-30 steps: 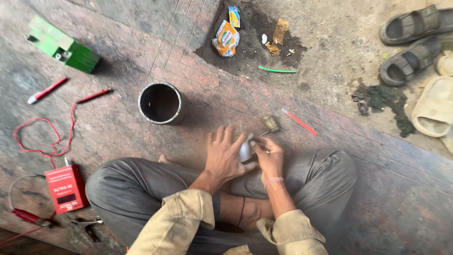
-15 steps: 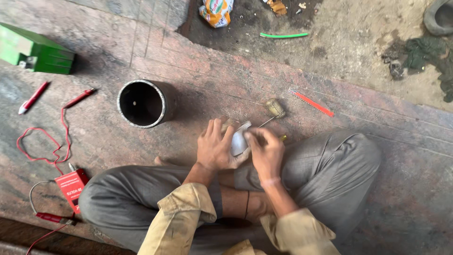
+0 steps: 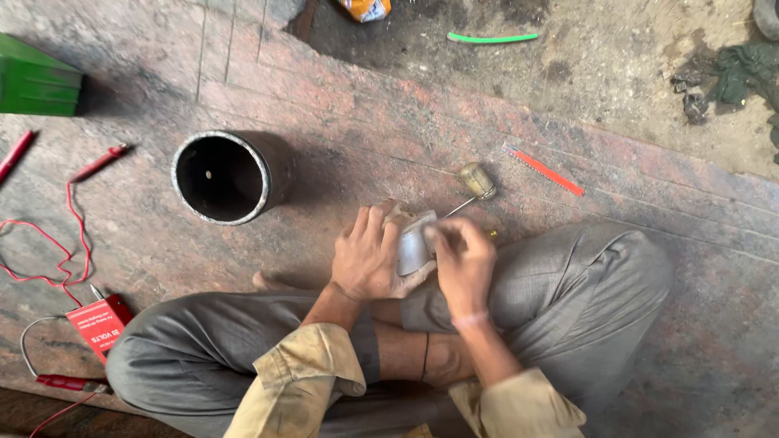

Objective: The person sits on the ground repairing a small white electrical component, prying it open and working on its parts by hand and with a screwdriver, with a multimeter and hammer lying beside them. They repeatedly turn, open, and reposition the component while testing it.

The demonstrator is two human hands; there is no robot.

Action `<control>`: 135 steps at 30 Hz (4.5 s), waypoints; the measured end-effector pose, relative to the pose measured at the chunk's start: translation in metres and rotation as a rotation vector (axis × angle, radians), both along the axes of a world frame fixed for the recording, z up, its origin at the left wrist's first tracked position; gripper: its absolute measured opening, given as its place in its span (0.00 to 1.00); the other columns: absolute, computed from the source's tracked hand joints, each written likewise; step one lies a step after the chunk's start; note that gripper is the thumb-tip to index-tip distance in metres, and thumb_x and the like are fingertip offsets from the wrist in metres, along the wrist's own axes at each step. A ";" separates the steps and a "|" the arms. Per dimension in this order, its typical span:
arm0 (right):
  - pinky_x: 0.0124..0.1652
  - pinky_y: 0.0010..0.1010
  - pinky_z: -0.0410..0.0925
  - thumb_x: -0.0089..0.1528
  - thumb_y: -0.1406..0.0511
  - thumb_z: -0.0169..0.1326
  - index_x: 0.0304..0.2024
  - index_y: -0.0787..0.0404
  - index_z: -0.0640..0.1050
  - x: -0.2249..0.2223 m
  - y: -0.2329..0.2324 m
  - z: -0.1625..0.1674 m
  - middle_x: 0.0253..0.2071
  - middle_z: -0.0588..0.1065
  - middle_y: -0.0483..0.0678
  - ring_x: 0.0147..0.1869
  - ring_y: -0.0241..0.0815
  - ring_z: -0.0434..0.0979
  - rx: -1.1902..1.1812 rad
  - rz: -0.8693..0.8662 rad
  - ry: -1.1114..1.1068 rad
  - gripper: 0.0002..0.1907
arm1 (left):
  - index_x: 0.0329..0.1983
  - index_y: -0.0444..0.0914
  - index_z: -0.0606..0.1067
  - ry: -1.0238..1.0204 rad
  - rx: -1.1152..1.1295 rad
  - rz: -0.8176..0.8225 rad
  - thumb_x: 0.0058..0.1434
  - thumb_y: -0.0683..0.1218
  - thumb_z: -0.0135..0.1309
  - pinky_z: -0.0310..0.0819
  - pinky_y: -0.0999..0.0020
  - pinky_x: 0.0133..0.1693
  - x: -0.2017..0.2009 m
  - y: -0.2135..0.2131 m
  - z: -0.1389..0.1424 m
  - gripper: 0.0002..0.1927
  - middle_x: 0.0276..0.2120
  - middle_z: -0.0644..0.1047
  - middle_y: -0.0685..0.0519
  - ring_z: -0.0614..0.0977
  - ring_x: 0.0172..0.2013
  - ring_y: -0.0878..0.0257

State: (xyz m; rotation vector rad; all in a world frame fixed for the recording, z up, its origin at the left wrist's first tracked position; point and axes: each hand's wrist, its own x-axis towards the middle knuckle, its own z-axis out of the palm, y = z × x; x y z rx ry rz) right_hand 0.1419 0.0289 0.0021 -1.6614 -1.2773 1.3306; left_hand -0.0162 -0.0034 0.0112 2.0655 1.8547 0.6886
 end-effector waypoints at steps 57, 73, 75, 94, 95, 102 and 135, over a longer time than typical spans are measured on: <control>0.42 0.34 0.65 0.59 0.70 0.64 0.32 0.66 0.77 0.001 -0.018 -0.002 0.33 0.72 0.49 0.38 0.41 0.70 0.143 0.064 -0.205 0.08 | 0.50 0.39 0.75 -0.009 0.010 0.015 0.55 0.62 0.51 0.77 0.52 0.39 -0.004 -0.006 -0.010 0.28 0.52 0.72 0.40 0.79 0.46 0.45; 0.43 0.40 0.64 0.60 0.69 0.63 0.35 0.65 0.78 -0.011 -0.008 -0.003 0.34 0.75 0.50 0.41 0.48 0.71 0.358 0.096 -0.297 0.06 | 0.52 0.39 0.73 0.017 -0.078 0.026 0.51 0.66 0.52 0.76 0.48 0.39 -0.003 -0.009 -0.017 0.33 0.54 0.72 0.39 0.77 0.49 0.43; 0.42 0.39 0.65 0.60 0.69 0.63 0.34 0.65 0.77 -0.010 -0.008 -0.003 0.34 0.74 0.50 0.40 0.47 0.71 0.335 0.108 -0.292 0.06 | 0.52 0.39 0.73 0.011 -0.057 0.034 0.51 0.66 0.53 0.76 0.48 0.39 -0.002 -0.010 -0.017 0.34 0.54 0.71 0.39 0.77 0.48 0.43; 0.41 0.34 0.68 0.59 0.68 0.63 0.37 0.65 0.80 -0.012 -0.018 0.010 0.34 0.73 0.49 0.38 0.42 0.74 0.223 0.036 -0.273 0.07 | 0.50 0.39 0.73 0.026 -0.063 0.012 0.51 0.66 0.54 0.75 0.50 0.38 -0.004 -0.008 -0.020 0.33 0.51 0.73 0.42 0.77 0.46 0.45; 0.42 0.34 0.67 0.60 0.68 0.64 0.37 0.66 0.79 -0.016 -0.013 0.006 0.35 0.72 0.49 0.40 0.42 0.74 0.295 0.042 -0.293 0.08 | 0.50 0.40 0.73 0.036 -0.070 0.007 0.52 0.66 0.54 0.75 0.51 0.39 -0.004 -0.008 -0.019 0.32 0.52 0.73 0.42 0.77 0.46 0.46; 0.38 0.32 0.68 0.59 0.67 0.63 0.37 0.64 0.81 -0.012 -0.019 0.009 0.33 0.73 0.48 0.35 0.41 0.74 0.139 0.023 -0.253 0.07 | 0.49 0.37 0.73 0.020 0.019 0.017 0.50 0.67 0.54 0.75 0.51 0.38 -0.005 -0.008 -0.014 0.34 0.49 0.73 0.41 0.78 0.44 0.45; 0.44 0.37 0.71 0.60 0.69 0.61 0.41 0.66 0.81 -0.013 -0.010 -0.005 0.38 0.80 0.54 0.43 0.50 0.80 0.318 0.042 -0.305 0.08 | 0.47 0.39 0.73 -0.020 0.056 0.035 0.49 0.66 0.54 0.74 0.50 0.37 -0.005 -0.005 -0.014 0.32 0.48 0.73 0.42 0.77 0.44 0.45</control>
